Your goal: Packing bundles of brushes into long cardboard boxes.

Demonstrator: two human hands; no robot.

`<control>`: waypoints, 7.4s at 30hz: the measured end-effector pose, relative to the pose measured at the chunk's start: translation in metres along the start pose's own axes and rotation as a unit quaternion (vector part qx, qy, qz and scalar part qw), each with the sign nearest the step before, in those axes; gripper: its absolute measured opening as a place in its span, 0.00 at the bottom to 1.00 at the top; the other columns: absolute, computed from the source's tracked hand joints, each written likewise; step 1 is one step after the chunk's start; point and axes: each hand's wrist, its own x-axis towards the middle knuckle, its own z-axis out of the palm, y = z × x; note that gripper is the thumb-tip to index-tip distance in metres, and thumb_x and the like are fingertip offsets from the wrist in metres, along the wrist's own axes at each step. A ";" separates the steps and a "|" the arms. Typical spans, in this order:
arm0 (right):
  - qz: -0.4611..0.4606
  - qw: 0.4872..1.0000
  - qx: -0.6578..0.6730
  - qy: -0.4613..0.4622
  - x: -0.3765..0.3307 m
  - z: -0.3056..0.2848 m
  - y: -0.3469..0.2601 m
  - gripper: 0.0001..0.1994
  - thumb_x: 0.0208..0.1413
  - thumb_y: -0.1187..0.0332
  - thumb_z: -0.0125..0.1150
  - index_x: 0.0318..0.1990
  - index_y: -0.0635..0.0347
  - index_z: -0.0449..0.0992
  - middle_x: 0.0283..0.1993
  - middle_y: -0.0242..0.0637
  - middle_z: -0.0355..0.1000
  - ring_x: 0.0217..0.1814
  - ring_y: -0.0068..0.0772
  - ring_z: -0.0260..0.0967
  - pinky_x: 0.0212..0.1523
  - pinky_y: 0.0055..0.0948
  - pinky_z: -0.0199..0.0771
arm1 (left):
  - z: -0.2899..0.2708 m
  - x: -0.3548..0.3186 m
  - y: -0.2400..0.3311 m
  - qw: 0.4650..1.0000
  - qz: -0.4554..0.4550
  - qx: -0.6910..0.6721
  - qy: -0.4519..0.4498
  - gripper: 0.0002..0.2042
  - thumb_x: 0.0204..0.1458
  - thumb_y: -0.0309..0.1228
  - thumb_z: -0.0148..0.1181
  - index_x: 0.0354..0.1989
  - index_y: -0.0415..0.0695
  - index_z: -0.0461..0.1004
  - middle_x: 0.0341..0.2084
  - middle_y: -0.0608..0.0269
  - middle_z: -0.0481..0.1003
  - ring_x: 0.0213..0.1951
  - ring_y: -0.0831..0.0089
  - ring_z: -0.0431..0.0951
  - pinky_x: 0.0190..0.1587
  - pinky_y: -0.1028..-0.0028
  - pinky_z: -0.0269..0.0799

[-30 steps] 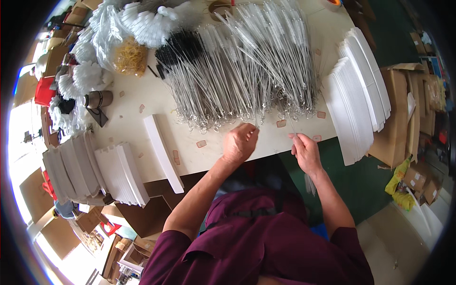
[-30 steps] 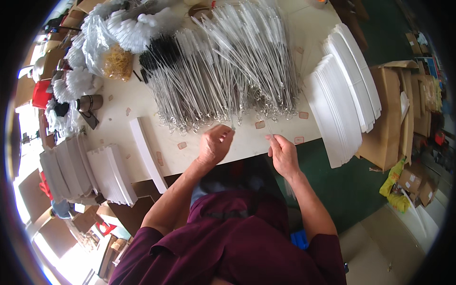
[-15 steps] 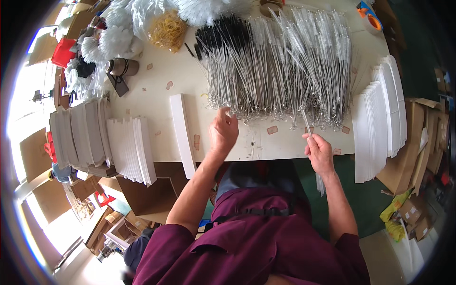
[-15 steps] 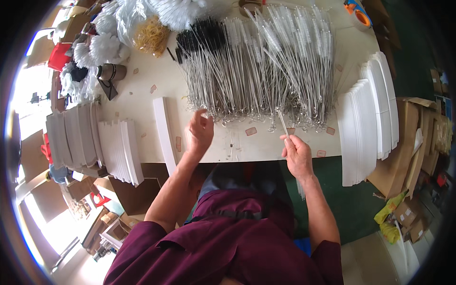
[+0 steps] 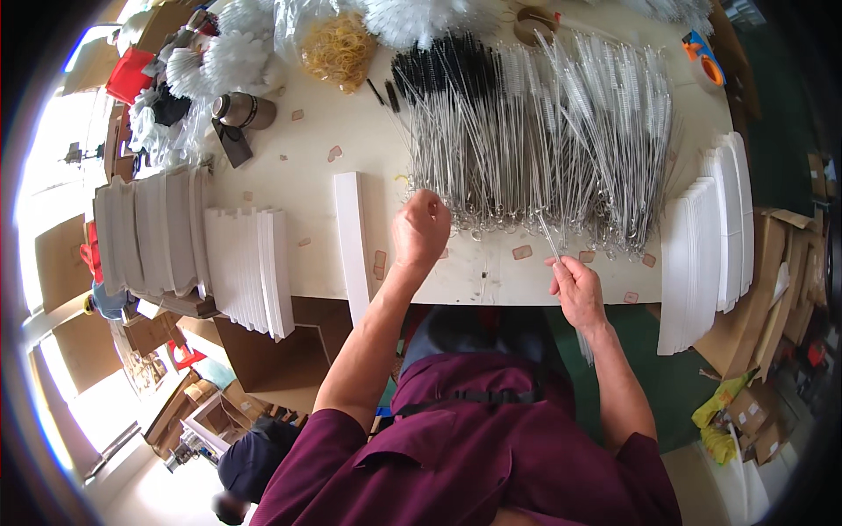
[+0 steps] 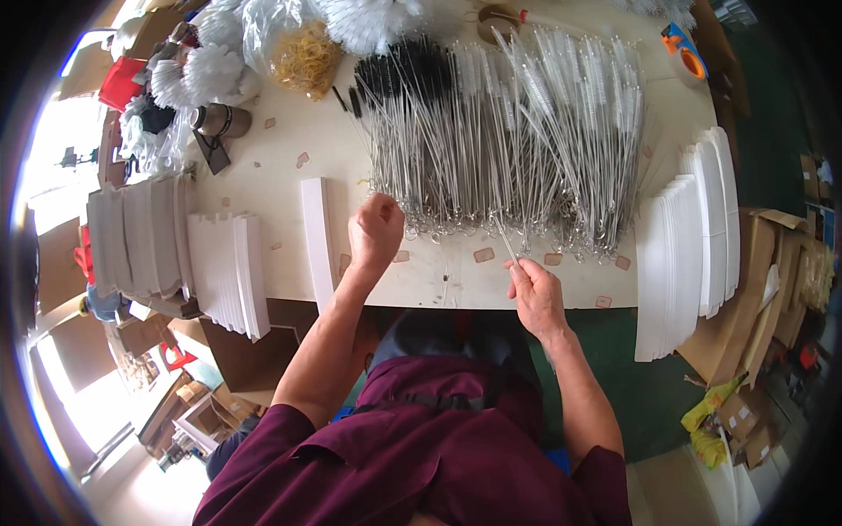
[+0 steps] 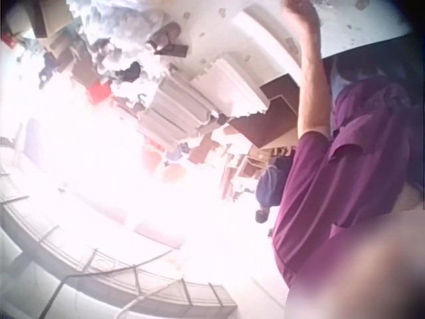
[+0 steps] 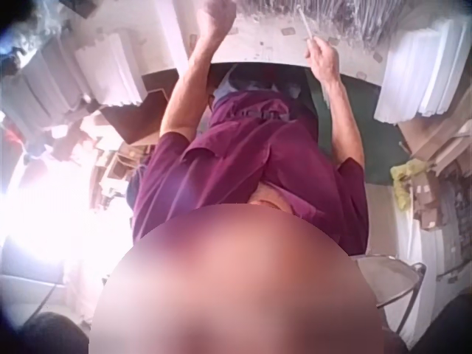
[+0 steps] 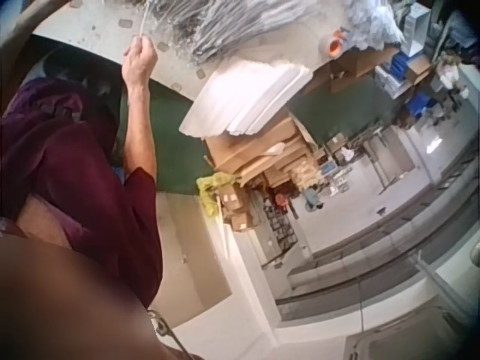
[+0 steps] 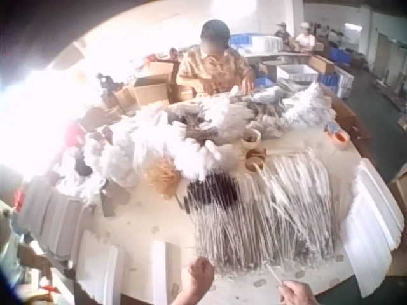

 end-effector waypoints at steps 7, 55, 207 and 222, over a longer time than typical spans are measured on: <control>-0.010 1.000 -0.019 -0.008 0.010 0.012 -0.016 0.13 0.71 0.65 0.50 0.46 0.63 0.79 0.20 0.30 0.69 0.24 0.21 0.65 0.29 0.27 0.67 | -0.025 0.024 -0.032 0.985 -0.163 -0.059 0.007 0.15 0.51 0.27 0.62 0.48 0.39 0.78 0.22 0.52 0.80 0.28 0.57 0.82 0.38 0.59 0.76; 0.010 0.937 0.335 -0.100 0.163 0.117 -0.096 0.14 0.71 0.66 0.47 0.37 0.67 0.73 0.47 0.51 0.77 0.43 0.41 0.81 0.40 0.34 0.87 | -0.267 0.024 0.084 0.953 0.051 -0.293 0.065 0.05 0.56 0.12 0.56 0.38 0.32 0.75 0.30 0.55 0.80 0.31 0.74 0.81 0.36 0.75 0.79; -0.182 0.959 -0.209 -0.059 -0.013 0.060 -0.078 0.38 0.48 0.51 0.76 0.61 0.65 0.67 0.49 0.52 0.77 0.45 0.55 0.79 0.45 0.44 0.80 | -0.036 -0.074 0.064 0.606 -0.293 -0.736 -0.070 0.22 0.64 0.45 0.53 0.54 0.36 0.69 0.42 0.47 0.77 0.49 0.54 0.77 0.61 0.56 0.69; -0.294 0.868 -0.379 -0.131 -0.018 0.040 -0.079 0.29 0.47 0.58 0.74 0.52 0.67 0.70 0.38 0.45 0.76 0.42 0.46 0.78 0.43 0.41 0.80 | -0.072 -0.069 0.058 0.904 0.220 0.072 -0.360 0.22 0.40 0.32 0.71 0.43 0.38 0.71 0.35 0.50 0.76 0.41 0.49 0.79 0.44 0.56 0.76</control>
